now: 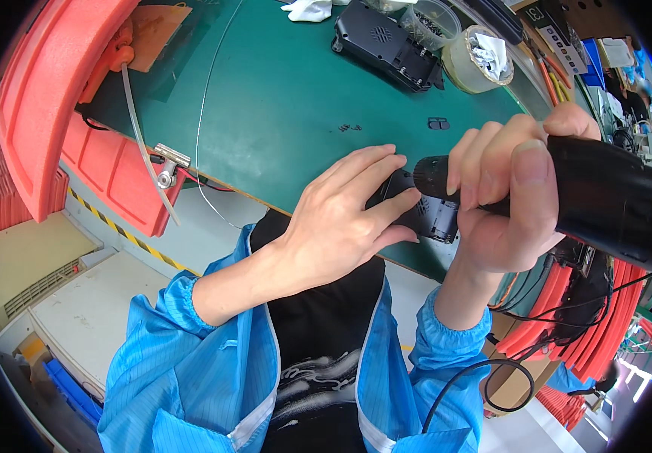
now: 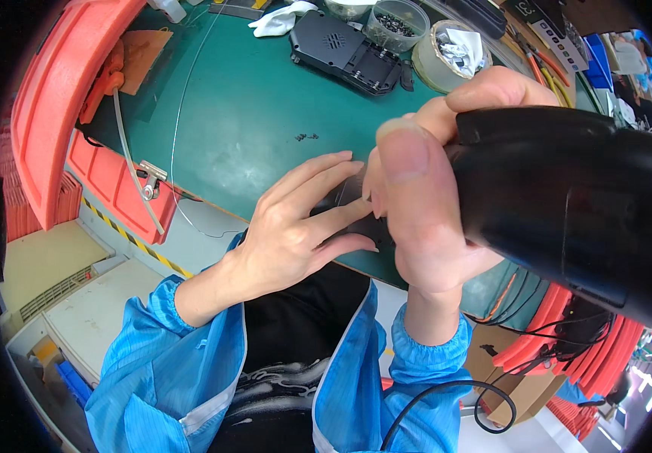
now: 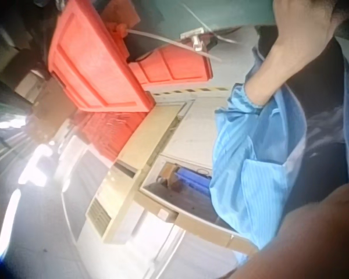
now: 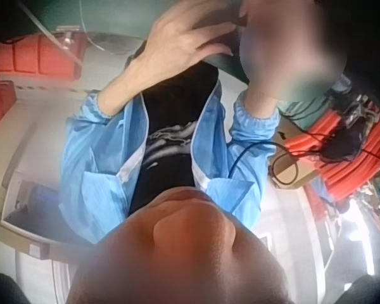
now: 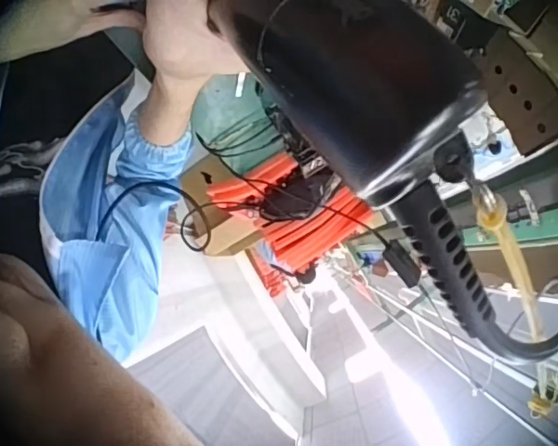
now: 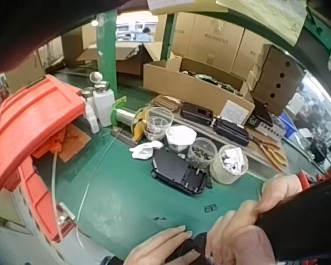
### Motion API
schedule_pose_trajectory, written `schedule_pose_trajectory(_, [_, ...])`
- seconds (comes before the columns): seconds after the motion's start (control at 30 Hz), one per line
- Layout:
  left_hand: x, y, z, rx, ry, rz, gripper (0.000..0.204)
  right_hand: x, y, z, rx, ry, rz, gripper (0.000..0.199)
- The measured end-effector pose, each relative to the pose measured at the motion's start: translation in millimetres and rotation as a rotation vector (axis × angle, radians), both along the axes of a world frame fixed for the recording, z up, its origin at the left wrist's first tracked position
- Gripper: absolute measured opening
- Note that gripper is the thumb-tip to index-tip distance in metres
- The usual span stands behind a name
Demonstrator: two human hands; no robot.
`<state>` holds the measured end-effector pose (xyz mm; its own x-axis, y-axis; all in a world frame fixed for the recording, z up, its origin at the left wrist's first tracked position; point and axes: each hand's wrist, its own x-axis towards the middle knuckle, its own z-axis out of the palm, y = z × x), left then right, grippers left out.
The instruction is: Assembling and disassembling handheld electronic devices at a workbench using an electric screwdriver and tweezers.
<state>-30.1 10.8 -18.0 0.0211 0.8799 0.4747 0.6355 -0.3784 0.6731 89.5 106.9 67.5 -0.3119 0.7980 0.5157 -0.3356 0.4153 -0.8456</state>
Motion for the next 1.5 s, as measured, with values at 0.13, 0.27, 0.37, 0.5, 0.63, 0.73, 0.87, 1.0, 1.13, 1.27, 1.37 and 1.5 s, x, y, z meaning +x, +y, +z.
schedule_pose_trajectory(0.13, [1,0,-1,0.01,-0.009,0.002,0.048,8,11,-4,0.04,0.067,0.196,0.029])
schedule_pose_trajectory(0.27, [-3,0,1,0.013,0.018,-0.028,0.053,25,23,9,0.052,0.159,0.339,0.03])
schedule_pose_trajectory(0.37, [-2,3,6,0.003,0.06,-0.079,0.059,22,27,12,0.045,0.23,0.338,0.029])
schedule_pose_trajectory(0.5, [0,12,10,-0.025,0.108,-0.153,0.065,-12,33,3,-0.015,0.275,0.198,0.023])
schedule_pose_trajectory(0.63, [-2,15,10,-0.055,0.078,-0.187,0.067,-28,25,-3,-0.093,0.096,0.067,0.018])
schedule_pose_trajectory(0.73, [-5,16,12,-0.06,0.068,-0.22,0.065,-24,25,-4,-0.1,0.062,0.046,0.017])
schedule_pose_trajectory(0.87, [-5,15,9,-0.002,0.029,-0.173,0.055,-18,28,-5,-0.072,0.239,0.111,0.02])
schedule_pose_trajectory(1.0, [-16,9,10,0.099,-0.082,-0.049,0.04,-5,33,0,-0.02,0.297,0.182,0.022])
schedule_pose_trajectory(1.13, [-35,13,7,0.145,-0.073,0.243,0.028,4,31,4,0.05,0.252,0.261,0.025])
schedule_pose_trajectory(1.27, [-39,20,15,0.141,0.002,0.311,0.025,4,28,4,0.044,0.267,0.294,0.027])
schedule_pose_trajectory(1.37, [-34,27,12,0.136,-0.033,0.295,0.022,4,27,6,0.043,0.209,0.31,0.027])
schedule_pose_trajectory(1.5, [-38,26,9,0.144,-0.007,0.28,0.019,2,24,3,0.018,0.341,0.339,0.028])
